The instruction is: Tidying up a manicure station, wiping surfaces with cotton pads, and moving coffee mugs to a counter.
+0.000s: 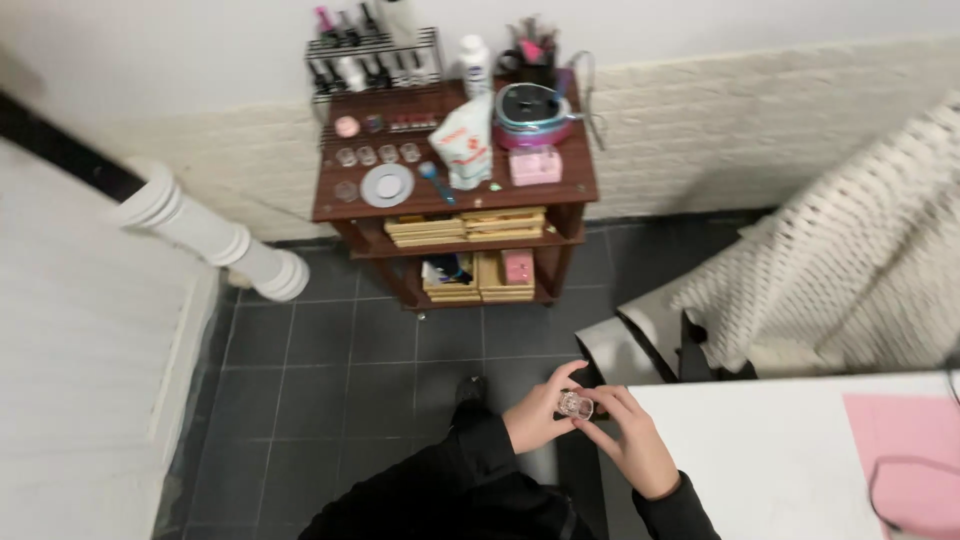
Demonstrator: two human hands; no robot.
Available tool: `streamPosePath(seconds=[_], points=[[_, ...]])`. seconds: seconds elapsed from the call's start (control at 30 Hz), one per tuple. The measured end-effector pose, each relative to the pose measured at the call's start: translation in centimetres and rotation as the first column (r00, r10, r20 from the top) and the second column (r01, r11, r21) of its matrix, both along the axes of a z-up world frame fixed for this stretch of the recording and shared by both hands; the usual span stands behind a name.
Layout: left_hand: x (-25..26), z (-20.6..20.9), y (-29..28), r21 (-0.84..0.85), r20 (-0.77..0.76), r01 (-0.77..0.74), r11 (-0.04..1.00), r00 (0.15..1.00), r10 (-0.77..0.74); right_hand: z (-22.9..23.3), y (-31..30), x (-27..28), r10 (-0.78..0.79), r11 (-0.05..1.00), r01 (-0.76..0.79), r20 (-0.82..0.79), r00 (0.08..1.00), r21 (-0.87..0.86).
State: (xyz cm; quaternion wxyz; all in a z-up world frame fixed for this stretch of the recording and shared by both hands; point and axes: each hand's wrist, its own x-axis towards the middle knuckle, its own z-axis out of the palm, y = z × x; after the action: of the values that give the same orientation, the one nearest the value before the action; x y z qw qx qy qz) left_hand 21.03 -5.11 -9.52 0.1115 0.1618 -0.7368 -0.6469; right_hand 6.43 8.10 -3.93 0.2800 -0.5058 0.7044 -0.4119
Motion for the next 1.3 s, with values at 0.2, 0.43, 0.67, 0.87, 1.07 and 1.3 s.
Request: streamPosePath(seconds=[0.2, 0.43, 0.67, 0.87, 1.07, 1.3], points=[[7.7, -0.3, -8.4, 0.141, -0.059, -0.323, 0.936, 0.941, 0.334, -0.7, -14.3, 2.7, 0.295, 0.945, -0.301, -0.06, 0.954, -0.129], [17.1, -5.8, -20.7, 0.147, -0.005, -0.542, 0.827, 0.836, 0.549, -3.7, -34.7, 6.6, 0.133, 0.961, -0.156, -0.115, 0.984, -0.228], [22.4, -7.2, -31.8, 0.124, 0.066, -0.641, 0.757, 0.767, 0.639, -11.1, -52.1, 7.6, -0.255, 0.958, 0.251, -0.015, 0.967, -0.136], [24.3, -9.9, -35.1, 0.25, 0.09, -0.668, 0.701, 0.737, 0.67, -14.8, -58.9, 5.8, -0.495, 0.858, 0.471, -0.087, 0.864, -0.207], [25.3, -12.2, -37.4, 0.292, 0.159, -0.675, 0.677, 0.732, 0.662, -19.0, -60.7, 3.6, -0.6, 0.8, 0.574, -0.239, 0.764, -0.173], [25.1, -11.5, -40.1, 0.282, 0.251, -0.665, 0.692, 0.747, 0.615, -18.0, -60.7, 4.2, -0.588, 0.795, 0.605, -0.307, 0.748, -0.046]])
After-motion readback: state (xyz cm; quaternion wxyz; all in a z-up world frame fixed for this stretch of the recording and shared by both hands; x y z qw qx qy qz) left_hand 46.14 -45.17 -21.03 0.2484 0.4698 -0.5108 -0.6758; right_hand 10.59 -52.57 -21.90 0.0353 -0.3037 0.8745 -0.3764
